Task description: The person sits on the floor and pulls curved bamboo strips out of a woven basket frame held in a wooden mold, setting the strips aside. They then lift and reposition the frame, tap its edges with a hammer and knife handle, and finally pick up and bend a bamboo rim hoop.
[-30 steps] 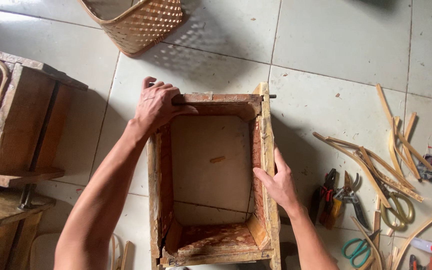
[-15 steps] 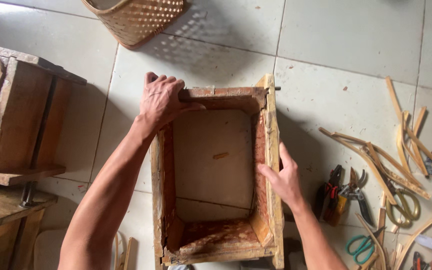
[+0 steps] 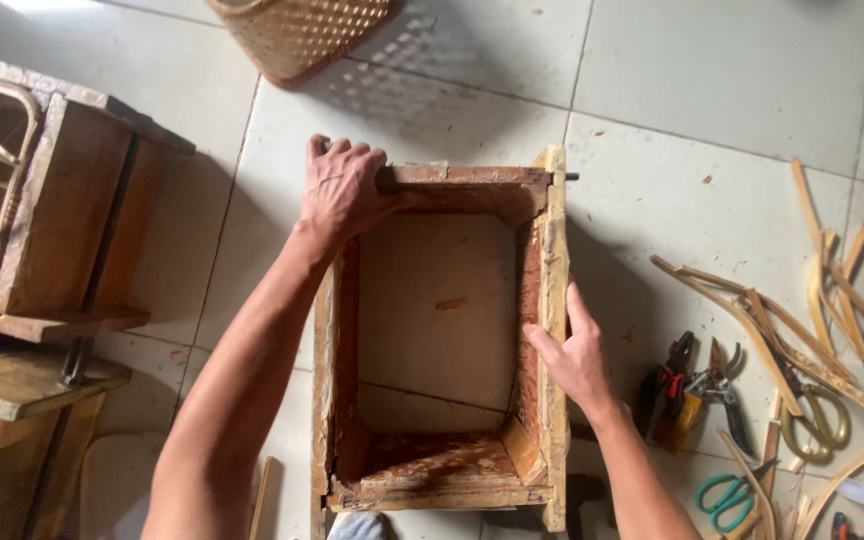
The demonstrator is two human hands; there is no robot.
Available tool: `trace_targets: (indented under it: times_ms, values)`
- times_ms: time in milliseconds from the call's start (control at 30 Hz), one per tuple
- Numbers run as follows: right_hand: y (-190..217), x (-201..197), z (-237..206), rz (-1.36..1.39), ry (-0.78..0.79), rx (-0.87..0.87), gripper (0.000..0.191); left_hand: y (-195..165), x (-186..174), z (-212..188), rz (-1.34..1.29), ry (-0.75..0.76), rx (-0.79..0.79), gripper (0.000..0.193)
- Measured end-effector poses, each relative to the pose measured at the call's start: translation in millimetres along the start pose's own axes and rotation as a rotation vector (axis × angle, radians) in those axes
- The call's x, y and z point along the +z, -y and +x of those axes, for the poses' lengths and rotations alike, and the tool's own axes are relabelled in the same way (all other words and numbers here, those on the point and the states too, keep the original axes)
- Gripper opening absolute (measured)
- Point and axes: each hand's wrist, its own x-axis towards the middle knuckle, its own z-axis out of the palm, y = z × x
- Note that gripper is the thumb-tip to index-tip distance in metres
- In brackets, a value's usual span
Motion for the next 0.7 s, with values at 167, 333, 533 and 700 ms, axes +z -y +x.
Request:
trace_targets:
  times_ms: [167, 333, 533, 700]
  values:
    - [23, 2, 18, -0.181, -0.093, -0.051, 0.096, 0, -13, 1, -0.072, 0.036, 0.080, 0.081]
    - [40, 6, 63, -0.239, -0.050, 0.050, 0.103, -4, -12, 0, -0.044, 0.029, 0.015, 0.081]
    - [22, 2, 62, -0.224, 0.038, 0.187, 0.070, -6, -17, 5, -0.015, 0.106, 0.039, 0.082]
    - [23, 9, 59, -0.243, -0.080, -0.155, 0.077, -5, -15, 6, -0.056, 0.041, 0.108, 0.076]
